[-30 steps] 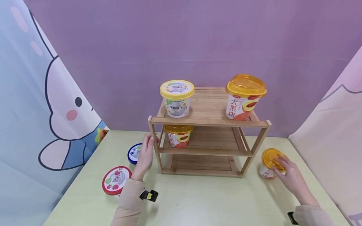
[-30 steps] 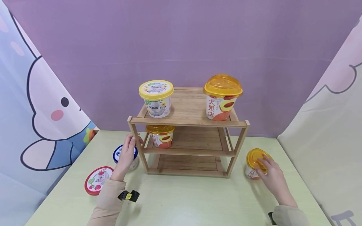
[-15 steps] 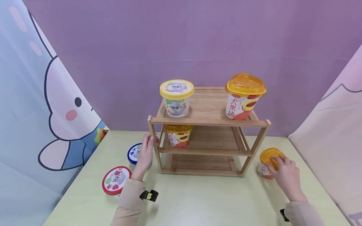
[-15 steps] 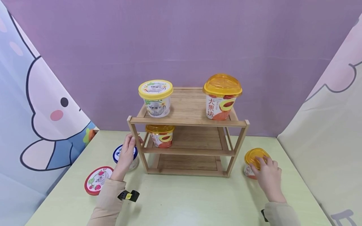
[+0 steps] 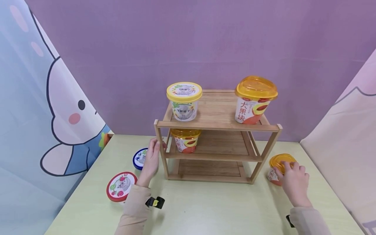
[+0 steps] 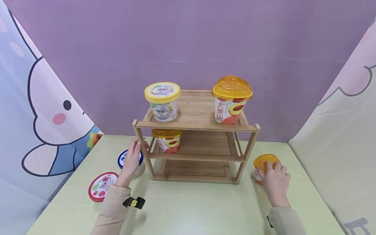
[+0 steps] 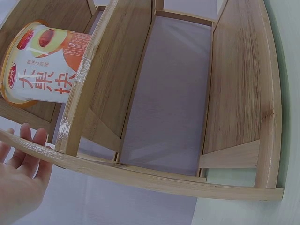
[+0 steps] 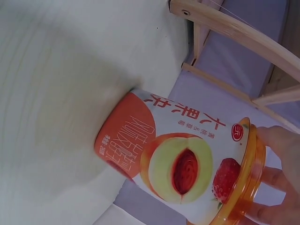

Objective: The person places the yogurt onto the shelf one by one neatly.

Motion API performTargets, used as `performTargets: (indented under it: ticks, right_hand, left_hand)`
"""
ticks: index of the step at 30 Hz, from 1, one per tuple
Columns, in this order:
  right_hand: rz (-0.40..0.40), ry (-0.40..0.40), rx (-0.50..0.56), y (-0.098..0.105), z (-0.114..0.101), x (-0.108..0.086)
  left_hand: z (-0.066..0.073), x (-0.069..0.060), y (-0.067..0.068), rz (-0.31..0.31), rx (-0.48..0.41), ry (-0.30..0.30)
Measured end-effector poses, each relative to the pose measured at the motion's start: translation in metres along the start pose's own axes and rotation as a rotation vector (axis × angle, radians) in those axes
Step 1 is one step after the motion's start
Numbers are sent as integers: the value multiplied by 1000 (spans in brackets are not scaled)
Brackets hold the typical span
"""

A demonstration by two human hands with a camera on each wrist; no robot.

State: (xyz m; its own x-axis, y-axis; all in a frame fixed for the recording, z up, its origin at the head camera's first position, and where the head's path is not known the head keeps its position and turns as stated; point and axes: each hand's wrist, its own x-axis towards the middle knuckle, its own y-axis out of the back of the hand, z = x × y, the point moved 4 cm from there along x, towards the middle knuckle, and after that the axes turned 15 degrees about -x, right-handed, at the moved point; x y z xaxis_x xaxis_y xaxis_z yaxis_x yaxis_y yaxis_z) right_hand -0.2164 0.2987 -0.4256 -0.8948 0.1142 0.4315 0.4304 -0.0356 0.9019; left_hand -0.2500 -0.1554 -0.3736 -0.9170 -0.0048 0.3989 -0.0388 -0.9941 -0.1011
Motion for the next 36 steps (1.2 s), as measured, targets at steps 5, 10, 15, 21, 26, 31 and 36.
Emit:
performTargets:
  ticks: [5, 10, 15, 21, 26, 31, 36]
  right_hand:
    - [3, -16, -14, -1, 0, 0]
    - [18, -2, -8, 2, 0, -1]
    - [95, 34, 99, 9, 3, -4]
    - [178, 73, 254, 17, 13, -9]
    - [175, 48, 343, 17, 25, -11]
    - [84, 10, 432, 9, 36, -13]
    - [3, -24, 488, 0, 43, -13]
  left_hand:
    - [0, 0, 0, -3, 0, 2]
    - [0, 0, 0, 2, -3, 15]
    - [0, 0, 1, 3, -3, 19]
    - [1, 0, 0, -2, -7, -4]
    - [1, 1, 0, -1, -1, -19]
    - [1, 0, 0, 4, 12, -3]
    - [2, 0, -1, 6, 19, -5]
